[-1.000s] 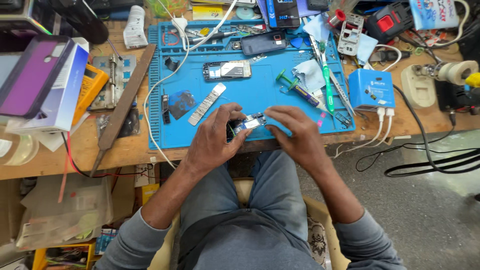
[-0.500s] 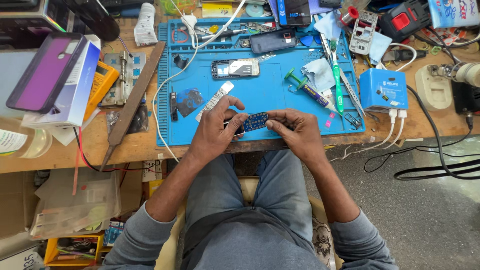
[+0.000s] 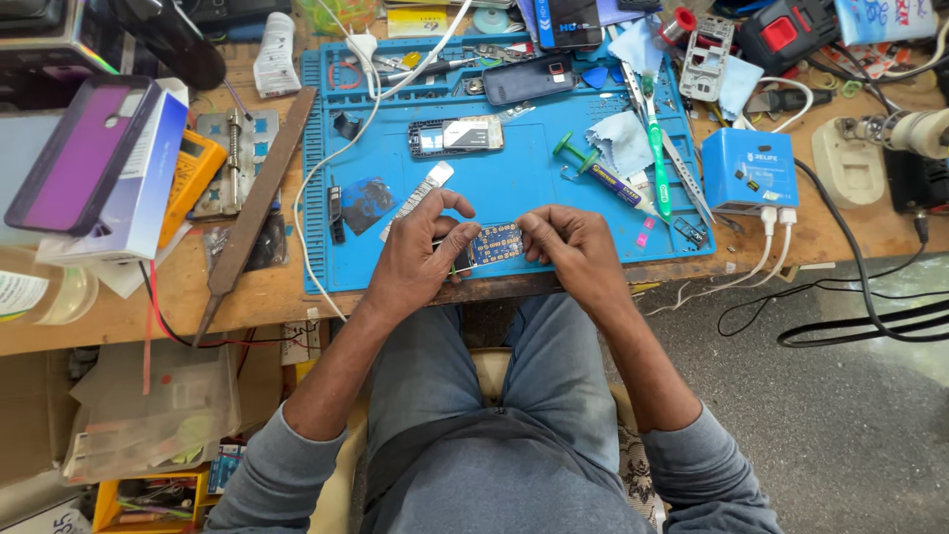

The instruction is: The person solders a small circuit board, then cleans it with a toothbrush and wipes it with a cloth. They connect a USB cable and use a multimeter to test the board's electrical continuity.

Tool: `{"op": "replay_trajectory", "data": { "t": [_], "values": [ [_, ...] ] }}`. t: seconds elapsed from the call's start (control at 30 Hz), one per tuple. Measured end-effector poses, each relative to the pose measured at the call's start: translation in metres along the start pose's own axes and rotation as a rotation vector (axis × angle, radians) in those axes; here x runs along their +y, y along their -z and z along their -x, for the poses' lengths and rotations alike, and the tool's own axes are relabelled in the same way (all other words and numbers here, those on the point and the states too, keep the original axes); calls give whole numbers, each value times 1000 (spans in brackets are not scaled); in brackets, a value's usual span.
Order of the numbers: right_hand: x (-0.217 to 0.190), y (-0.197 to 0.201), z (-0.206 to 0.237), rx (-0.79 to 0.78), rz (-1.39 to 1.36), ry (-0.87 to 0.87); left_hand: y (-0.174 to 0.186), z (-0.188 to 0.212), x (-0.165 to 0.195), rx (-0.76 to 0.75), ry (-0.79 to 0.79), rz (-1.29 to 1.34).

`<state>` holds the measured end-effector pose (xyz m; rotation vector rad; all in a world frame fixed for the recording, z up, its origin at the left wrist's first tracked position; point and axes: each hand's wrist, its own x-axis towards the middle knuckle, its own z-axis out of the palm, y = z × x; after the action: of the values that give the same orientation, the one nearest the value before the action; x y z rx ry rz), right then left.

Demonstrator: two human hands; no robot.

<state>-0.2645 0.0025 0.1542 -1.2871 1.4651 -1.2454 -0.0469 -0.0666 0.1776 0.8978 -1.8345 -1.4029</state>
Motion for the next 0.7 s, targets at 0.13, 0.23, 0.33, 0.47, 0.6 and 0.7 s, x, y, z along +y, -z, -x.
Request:
{"op": "replay_trajectory", "data": {
  "t": [0.13,0.23,0.33,0.47,0.6,0.7],
  "values": [
    [-12,10,3,101,43,40,1,2,-1,9,18,0],
    [-30,30,3,326,417,257,1,1,0,34,36,11],
    [-43,62,0,349,937,343,2,-5,3,32,-12,-59],
    [-35,80,-5,227,1184,249,4,-8,9,-15,-228,-361],
    [-20,81,-7,216,1148,234,6,-3,14,-50,-220,-664],
    [-19,93,-9,254,1097,315,5,1,17,8,-349,-799]
  ]
}}
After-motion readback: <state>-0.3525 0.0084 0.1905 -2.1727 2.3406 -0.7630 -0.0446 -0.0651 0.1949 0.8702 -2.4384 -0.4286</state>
